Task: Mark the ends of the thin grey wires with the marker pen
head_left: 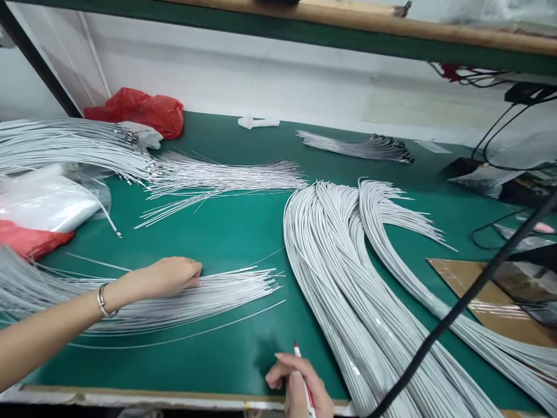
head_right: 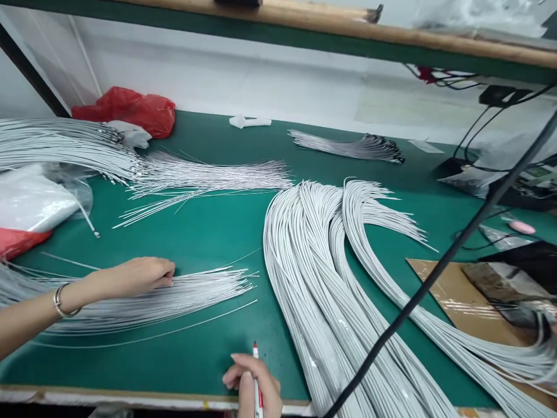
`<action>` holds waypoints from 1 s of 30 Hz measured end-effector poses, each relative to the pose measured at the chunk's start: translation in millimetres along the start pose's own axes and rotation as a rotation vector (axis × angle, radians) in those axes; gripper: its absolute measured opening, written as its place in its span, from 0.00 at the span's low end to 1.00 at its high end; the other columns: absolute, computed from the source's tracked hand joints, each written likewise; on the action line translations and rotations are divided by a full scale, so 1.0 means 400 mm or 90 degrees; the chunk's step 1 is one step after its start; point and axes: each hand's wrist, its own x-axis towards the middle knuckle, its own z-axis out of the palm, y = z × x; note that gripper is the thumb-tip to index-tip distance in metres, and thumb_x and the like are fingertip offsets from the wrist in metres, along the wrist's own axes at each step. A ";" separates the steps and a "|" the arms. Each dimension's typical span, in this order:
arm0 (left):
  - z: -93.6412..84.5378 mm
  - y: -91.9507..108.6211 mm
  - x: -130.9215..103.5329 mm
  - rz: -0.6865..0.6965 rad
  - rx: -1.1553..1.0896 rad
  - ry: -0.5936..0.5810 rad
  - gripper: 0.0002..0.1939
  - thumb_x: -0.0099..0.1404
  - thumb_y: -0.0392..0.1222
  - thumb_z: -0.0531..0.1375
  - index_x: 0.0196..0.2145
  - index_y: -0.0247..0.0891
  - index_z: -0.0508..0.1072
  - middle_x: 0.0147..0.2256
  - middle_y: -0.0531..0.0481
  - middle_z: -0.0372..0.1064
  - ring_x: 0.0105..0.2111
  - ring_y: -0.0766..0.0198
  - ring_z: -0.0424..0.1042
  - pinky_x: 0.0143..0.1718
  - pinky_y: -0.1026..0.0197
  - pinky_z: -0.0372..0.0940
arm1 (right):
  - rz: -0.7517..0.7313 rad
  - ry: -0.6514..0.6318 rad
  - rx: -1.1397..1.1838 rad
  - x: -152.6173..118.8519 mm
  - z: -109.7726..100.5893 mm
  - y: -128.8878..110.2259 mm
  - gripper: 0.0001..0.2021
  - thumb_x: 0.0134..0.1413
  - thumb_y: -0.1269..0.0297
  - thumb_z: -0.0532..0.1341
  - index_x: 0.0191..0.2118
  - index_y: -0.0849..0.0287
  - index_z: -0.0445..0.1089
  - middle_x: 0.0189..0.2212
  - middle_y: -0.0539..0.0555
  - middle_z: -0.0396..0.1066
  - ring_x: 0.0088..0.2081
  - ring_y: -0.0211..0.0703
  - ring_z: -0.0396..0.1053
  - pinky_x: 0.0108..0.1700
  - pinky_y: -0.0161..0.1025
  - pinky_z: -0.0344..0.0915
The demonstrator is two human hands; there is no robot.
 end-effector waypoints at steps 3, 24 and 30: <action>-0.011 0.002 -0.012 -0.029 -0.105 0.041 0.16 0.70 0.50 0.48 0.33 0.38 0.68 0.28 0.50 0.69 0.26 0.63 0.65 0.28 0.62 0.53 | 0.037 0.006 0.025 -0.003 -0.002 -0.006 0.12 0.59 0.57 0.58 0.33 0.58 0.74 0.17 0.50 0.70 0.19 0.37 0.65 0.23 0.33 0.63; -0.001 0.145 -0.220 0.134 -0.148 -0.039 0.19 0.73 0.50 0.44 0.35 0.39 0.69 0.30 0.50 0.68 0.29 0.63 0.66 0.32 0.62 0.56 | 0.098 -0.166 0.119 0.078 0.114 -0.130 0.16 0.55 0.49 0.59 0.34 0.59 0.67 0.16 0.45 0.65 0.14 0.30 0.58 0.16 0.28 0.56; 0.008 0.231 -0.166 0.245 -0.212 -0.043 0.18 0.73 0.50 0.45 0.41 0.38 0.69 0.34 0.50 0.69 0.31 0.64 0.66 0.33 0.63 0.57 | 0.080 -0.193 0.090 0.040 0.122 -0.147 0.15 0.55 0.50 0.60 0.30 0.60 0.66 0.16 0.46 0.65 0.15 0.32 0.61 0.17 0.29 0.59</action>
